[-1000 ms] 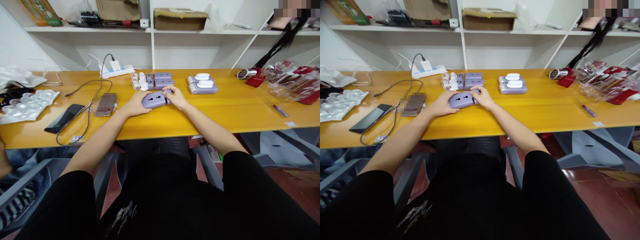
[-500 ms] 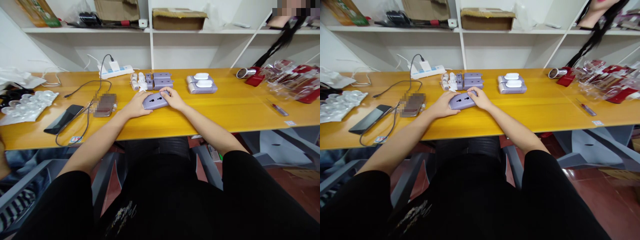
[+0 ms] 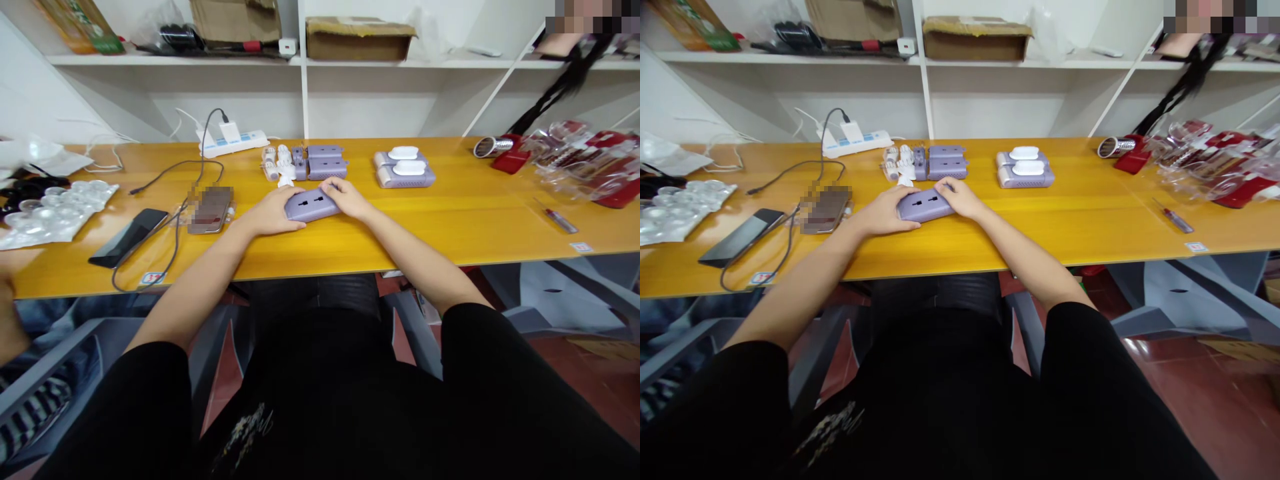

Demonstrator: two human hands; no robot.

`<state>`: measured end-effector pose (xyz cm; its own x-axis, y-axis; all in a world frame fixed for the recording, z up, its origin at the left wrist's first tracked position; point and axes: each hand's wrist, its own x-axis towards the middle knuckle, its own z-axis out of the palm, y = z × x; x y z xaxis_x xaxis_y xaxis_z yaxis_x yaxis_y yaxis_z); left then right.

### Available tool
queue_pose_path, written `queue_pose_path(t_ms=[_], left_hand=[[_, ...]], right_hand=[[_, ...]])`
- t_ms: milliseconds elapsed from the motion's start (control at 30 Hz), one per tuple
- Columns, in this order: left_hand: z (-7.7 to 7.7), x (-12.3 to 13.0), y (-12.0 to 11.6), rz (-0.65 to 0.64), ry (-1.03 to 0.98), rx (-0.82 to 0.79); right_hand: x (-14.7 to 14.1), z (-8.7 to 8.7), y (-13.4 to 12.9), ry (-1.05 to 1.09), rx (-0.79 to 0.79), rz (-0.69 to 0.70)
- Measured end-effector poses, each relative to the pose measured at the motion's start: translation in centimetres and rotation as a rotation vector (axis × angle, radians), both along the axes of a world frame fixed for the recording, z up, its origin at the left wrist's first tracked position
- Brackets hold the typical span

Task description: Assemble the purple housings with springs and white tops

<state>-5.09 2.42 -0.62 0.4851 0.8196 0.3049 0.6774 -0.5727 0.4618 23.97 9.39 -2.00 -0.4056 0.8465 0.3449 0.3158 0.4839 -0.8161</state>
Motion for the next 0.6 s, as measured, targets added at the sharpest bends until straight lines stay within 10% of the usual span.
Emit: queue_pose_path(t_ms=[600], left_hand=[[1.3,-1.7,0.0,-0.045,-0.016,-0.144]], right_hand=[[1.3,0.8,-0.3,-0.12,-0.011,0.243]])
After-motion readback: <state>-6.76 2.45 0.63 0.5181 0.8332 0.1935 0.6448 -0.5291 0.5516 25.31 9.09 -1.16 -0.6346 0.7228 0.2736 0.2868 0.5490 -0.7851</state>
